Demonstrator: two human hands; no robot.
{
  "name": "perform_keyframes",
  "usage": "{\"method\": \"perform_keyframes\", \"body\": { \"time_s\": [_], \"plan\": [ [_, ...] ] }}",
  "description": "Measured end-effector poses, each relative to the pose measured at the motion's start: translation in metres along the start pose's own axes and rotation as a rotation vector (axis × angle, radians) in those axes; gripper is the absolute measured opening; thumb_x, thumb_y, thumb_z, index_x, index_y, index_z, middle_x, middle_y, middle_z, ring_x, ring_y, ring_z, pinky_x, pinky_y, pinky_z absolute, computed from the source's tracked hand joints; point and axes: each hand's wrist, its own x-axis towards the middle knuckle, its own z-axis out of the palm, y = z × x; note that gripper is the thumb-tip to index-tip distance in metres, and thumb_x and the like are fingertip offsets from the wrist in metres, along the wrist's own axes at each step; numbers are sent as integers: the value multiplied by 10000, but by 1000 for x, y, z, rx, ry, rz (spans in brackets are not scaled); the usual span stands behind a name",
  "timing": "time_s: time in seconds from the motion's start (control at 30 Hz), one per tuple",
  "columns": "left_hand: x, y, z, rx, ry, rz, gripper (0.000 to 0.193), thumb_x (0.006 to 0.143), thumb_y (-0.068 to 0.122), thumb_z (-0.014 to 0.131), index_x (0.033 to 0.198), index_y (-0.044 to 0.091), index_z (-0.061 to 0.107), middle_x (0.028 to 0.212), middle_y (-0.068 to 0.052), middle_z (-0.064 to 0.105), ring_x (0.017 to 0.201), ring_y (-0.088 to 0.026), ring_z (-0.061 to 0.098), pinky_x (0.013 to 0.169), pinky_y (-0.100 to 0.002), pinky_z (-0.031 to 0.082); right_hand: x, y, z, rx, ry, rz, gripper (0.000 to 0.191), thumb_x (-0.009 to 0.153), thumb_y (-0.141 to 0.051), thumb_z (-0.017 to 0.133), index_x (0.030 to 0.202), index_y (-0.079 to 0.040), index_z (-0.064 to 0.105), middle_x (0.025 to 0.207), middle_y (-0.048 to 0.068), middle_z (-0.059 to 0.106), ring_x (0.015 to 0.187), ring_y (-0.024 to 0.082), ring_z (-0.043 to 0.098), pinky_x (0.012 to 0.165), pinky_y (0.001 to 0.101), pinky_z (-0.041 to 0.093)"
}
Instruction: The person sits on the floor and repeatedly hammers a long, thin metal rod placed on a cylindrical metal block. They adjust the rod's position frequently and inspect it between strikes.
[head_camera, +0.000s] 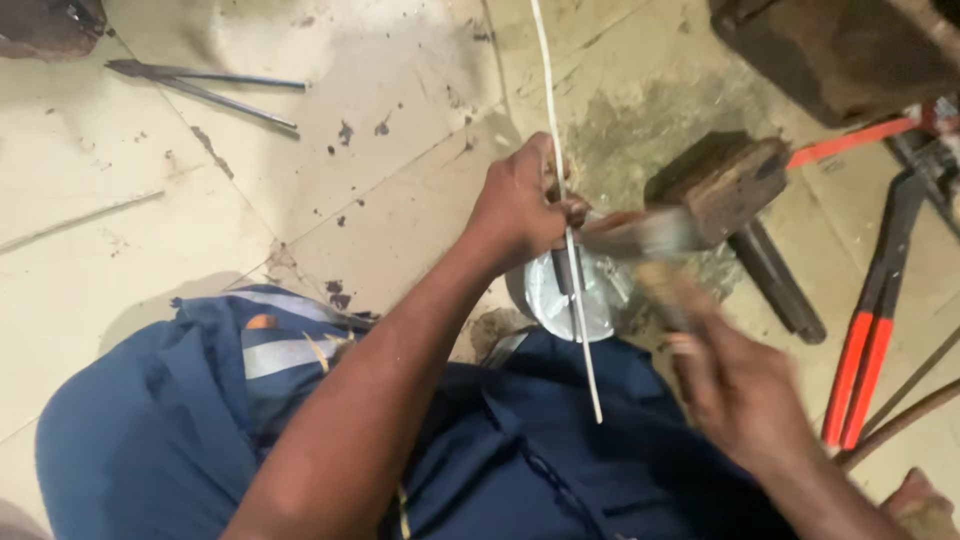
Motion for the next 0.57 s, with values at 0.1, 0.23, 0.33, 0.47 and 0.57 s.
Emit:
{"method": "perform_keyframes", "body": {
  "time_s": [0.1, 0.23, 0.33, 0.47, 0.57],
  "plan": [
    [-10, -4, 8, -250, -102, -242, 450, 801, 4, 731, 1190, -26, 509, 904, -156, 701, 741, -202, 769, 605, -330, 689, -27, -17, -14, 432, 79, 343, 331, 1037, -217, 631, 1287, -3, 599, 815, 171, 607, 595, 225, 562, 589, 374, 486],
    [-2, 3, 2, -132, -52, -147, 468, 780, 17, 769, 1167, -16, 509, 879, -129, 693, 749, -193, 770, 631, -338, 655, 14, -18, 16, -224, -157, 119, 533, 969, -243, 617, 1440, -4, 540, 853, 206, 680, 609, 287, 694, 548, 392, 524],
    [0, 9, 7, 40, -19, -56, 443, 779, 38, 827, 1113, -7, 538, 830, -152, 691, 721, -242, 730, 655, -373, 612, 17, -33, -8, -332, -162, 217, 553, 1011, -260, 581, 1529, -87, 496, 747, 117, 652, 572, 208, 661, 516, 334, 538],
    [-6, -5, 7, -292, -129, -307, 361, 818, 47, 732, 1076, -10, 485, 885, -169, 644, 778, -237, 795, 643, -356, 729, -10, -41, -16, -134, 87, 58, 418, 1074, -281, 492, 1475, -168, 518, 754, 34, 646, 642, 125, 637, 527, 239, 517],
    [-4, 0, 7, -58, -72, -190, 381, 806, 77, 750, 1129, 29, 554, 892, -161, 755, 841, -243, 816, 735, -375, 630, 4, -18, 7, -418, -111, -144, 376, 1049, -291, 589, 1408, -181, 574, 841, 104, 691, 677, 231, 679, 569, 292, 512]
  ]
}}
